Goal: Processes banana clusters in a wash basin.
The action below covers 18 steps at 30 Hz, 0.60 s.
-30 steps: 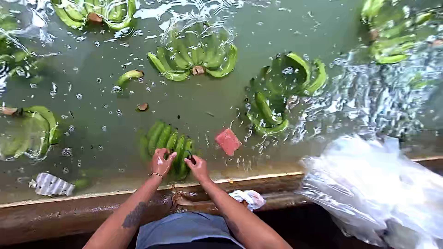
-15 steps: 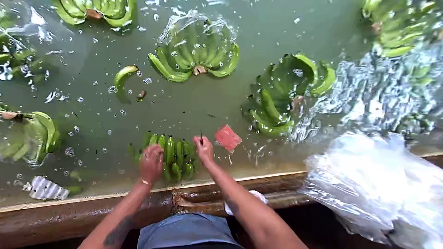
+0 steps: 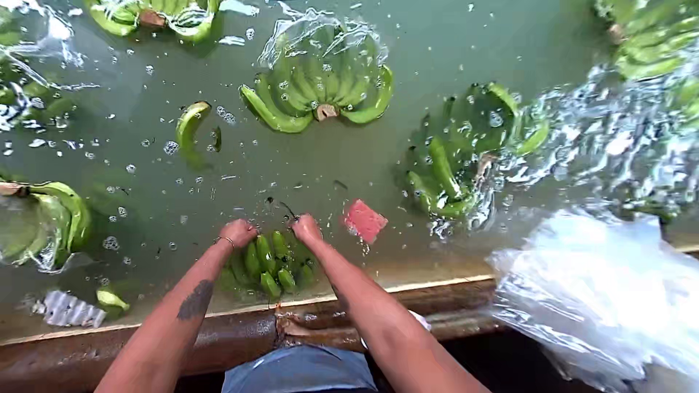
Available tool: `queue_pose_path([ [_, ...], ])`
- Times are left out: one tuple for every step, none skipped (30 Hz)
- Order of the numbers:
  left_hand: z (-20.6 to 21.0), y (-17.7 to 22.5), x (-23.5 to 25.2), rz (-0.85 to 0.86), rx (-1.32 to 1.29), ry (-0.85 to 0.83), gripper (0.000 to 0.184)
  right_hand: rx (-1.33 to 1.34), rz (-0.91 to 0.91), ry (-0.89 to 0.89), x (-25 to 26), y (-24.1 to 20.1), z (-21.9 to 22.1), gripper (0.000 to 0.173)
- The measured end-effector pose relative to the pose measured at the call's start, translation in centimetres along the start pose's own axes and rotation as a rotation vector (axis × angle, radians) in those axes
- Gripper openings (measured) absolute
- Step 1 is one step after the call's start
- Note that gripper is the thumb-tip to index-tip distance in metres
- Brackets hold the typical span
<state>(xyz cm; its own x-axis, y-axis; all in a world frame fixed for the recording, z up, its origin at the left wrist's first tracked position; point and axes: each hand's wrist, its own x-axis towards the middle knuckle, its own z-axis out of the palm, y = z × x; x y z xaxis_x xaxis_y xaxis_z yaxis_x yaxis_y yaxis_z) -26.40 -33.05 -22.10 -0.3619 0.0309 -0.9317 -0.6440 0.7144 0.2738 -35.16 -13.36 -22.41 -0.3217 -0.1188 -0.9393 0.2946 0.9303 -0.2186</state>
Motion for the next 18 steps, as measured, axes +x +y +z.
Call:
queue_pose_path([
  [-0.3,0.7,-0.5,-0.043,0.054,-0.040,0.045,-0.014,-0.030,0.008,0.3,0.1,-0.2,0.042],
  [-0.5,1.5,-1.2,-0.092,0.110,-0.078,0.045,-0.031,-0.077,0.028,0.6,0.4,-0.5,0.041],
  [-0.5,2.6,-1.9,-0.137,0.162,-0.101,0.045,-0.070,-0.138,0.077,0.7,0.8,-1.2,0.040],
  [-0.2,3.6,-3.0,-0.158,0.201,-0.102,0.043,-0.132,-0.214,0.144,0.4,1.2,-2.4,0.040],
  [0.5,4.6,-4.7,-0.152,0.225,-0.080,0.040,-0.203,-0.302,0.225,-0.3,1.8,-3.9,0.042],
  [1.7,5.4,-6.8,-0.122,0.230,-0.048,0.036,-0.257,-0.370,0.308,-1.1,2.7,-5.7,0.044],
  [3.3,6.0,-9.2,-0.074,0.225,-0.018,0.035,-0.293,-0.400,0.371,-2.1,3.6,-7.7,0.045],
  [4.8,6.7,-11.7,-0.033,0.217,-0.027,0.041,-0.332,-0.376,0.408,-3.0,4.8,-9.5,0.050],
  [6.2,7.3,-14.0,0.003,0.199,-0.062,0.048,-0.367,-0.313,0.406,-3.4,6.3,-11.0,0.061],
  [7.3,7.6,-15.8,0.048,0.162,-0.094,0.051,-0.391,-0.238,0.378,-3.2,8.2,-11.9,0.074],
  [8.1,7.5,-17.1,0.130,0.106,-0.091,0.050,-0.407,-0.163,0.329,-2.8,10.2,-12.4,0.083],
  [8.6,7.0,-17.7,0.245,0.025,-0.026,0.045,-0.399,-0.107,0.292,-2.3,12.0,-12.4,0.083],
  [8.4,6.5,-17.6,0.352,-0.050,0.073,0.040,-0.375,-0.068,0.266,-1.8,13.5,-12.2,0.076],
  [7.5,6.1,-16.8,0.407,-0.081,0.185,0.037,-0.331,-0.032,0.246,-1.5,14.8,-11.8,0.072],
  [5.8,5.6,-15.5,0.394,-0.066,0.248,0.039,-0.243,0.004,0.229,-1.5,15.9,-11.1,0.070],
  [3.9,4.7,-13.4,0.325,-0.027,0.253,0.051,-0.111,0.025,0.213,-1.7,16.6,-10.3,0.071],
  [2.1,3.4,-10.8,0.220,0.016,0.230,0.069,0.057,0.016,0.199,-2.4,16.6,-9.6,0.074],
  [1.0,1.8,-8.0,0.094,0.040,0.173,0.086,0.218,-0.019,0.166,-3.6,15.9,-9.1,0.074],
])
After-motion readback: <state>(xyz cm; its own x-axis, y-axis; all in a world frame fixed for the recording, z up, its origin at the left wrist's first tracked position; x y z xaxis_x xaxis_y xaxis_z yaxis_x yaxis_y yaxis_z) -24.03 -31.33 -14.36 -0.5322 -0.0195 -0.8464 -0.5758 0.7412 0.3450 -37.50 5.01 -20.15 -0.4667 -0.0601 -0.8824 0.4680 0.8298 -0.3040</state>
